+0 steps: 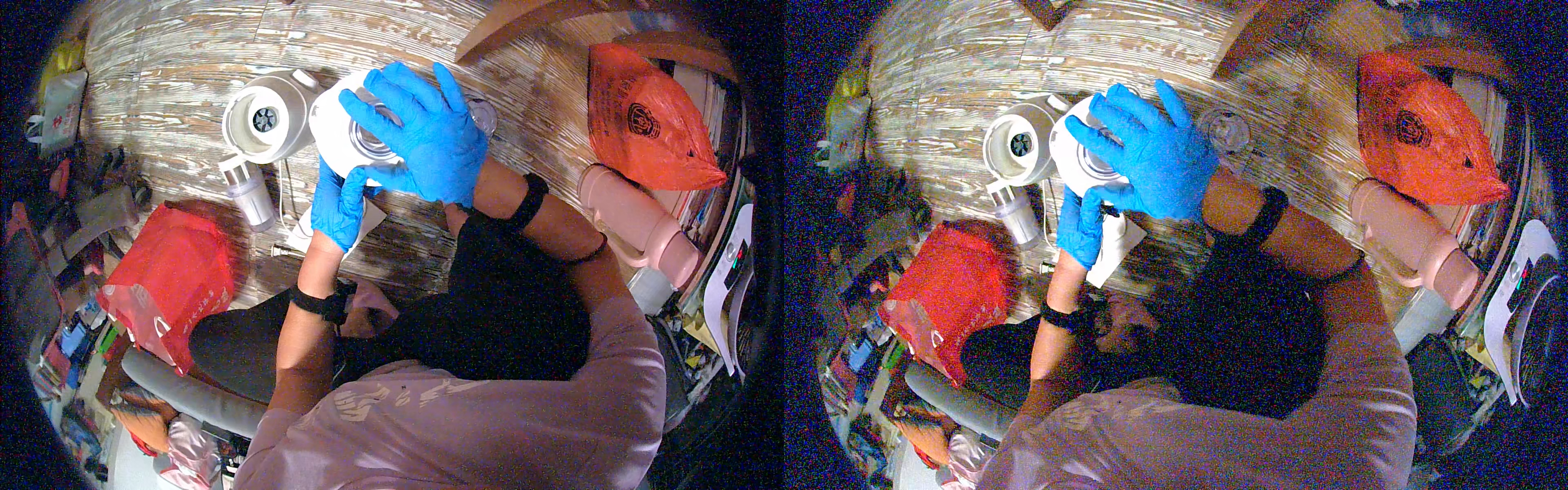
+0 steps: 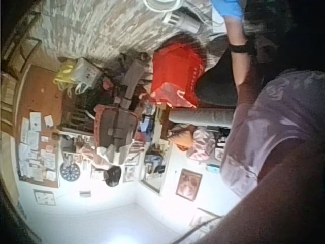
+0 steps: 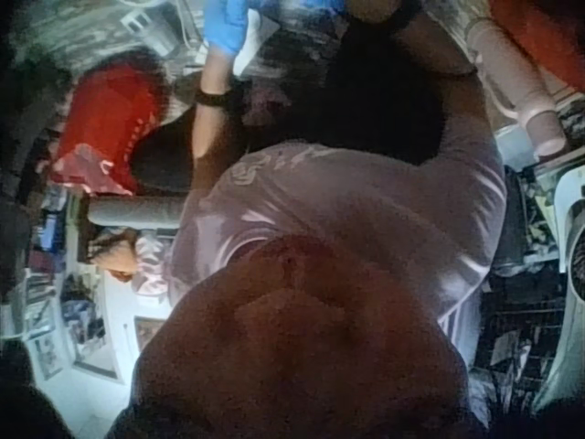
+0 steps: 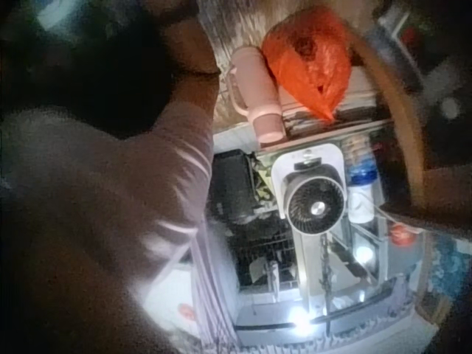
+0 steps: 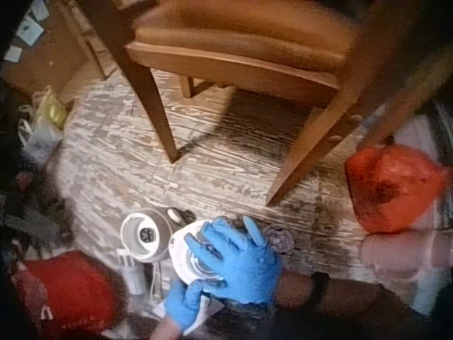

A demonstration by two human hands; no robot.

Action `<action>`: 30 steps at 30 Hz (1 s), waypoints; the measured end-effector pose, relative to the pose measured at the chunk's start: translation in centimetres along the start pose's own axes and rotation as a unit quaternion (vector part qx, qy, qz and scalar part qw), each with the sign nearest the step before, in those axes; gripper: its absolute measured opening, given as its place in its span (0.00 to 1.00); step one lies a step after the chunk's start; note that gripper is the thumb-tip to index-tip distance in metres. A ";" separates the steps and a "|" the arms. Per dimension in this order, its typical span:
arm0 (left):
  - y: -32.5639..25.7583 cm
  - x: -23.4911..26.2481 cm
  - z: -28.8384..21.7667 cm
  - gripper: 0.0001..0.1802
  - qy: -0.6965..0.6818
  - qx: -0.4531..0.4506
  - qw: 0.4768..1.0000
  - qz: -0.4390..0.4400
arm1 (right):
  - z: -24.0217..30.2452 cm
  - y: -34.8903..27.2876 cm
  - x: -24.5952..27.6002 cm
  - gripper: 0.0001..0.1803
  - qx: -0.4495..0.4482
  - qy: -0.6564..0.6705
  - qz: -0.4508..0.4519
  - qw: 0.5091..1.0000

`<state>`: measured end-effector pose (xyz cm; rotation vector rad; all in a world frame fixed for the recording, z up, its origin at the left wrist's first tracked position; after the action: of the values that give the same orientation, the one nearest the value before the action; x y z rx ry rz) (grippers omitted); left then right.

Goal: The person assembles a small kitchen appliance by hand. They place a blade into the base, attach the jar, secure the lid, and connect the motor unit to complete the assembly.

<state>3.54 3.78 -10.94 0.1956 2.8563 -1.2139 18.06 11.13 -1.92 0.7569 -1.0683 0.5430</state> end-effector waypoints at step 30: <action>0.0 -0.6 -0.2 0.44 0.082 -0.021 0.996 -0.026 | -0.8 6.0 -0.8 0.25 -0.003 0.241 -0.130 0.962</action>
<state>4.11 3.84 -10.75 0.2315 3.0417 -1.1972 13.89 15.56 -1.20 0.6991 -0.5084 0.4644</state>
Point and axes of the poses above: each hand's wrist, its own y-axis towards the middle knuckle, its own x-axis out of the back of the hand, z = x × y, the point moved 6 cm from there along y, towards the middle knuckle, and after that the axes turned 15 degrees about x, right-handed, at the moved point
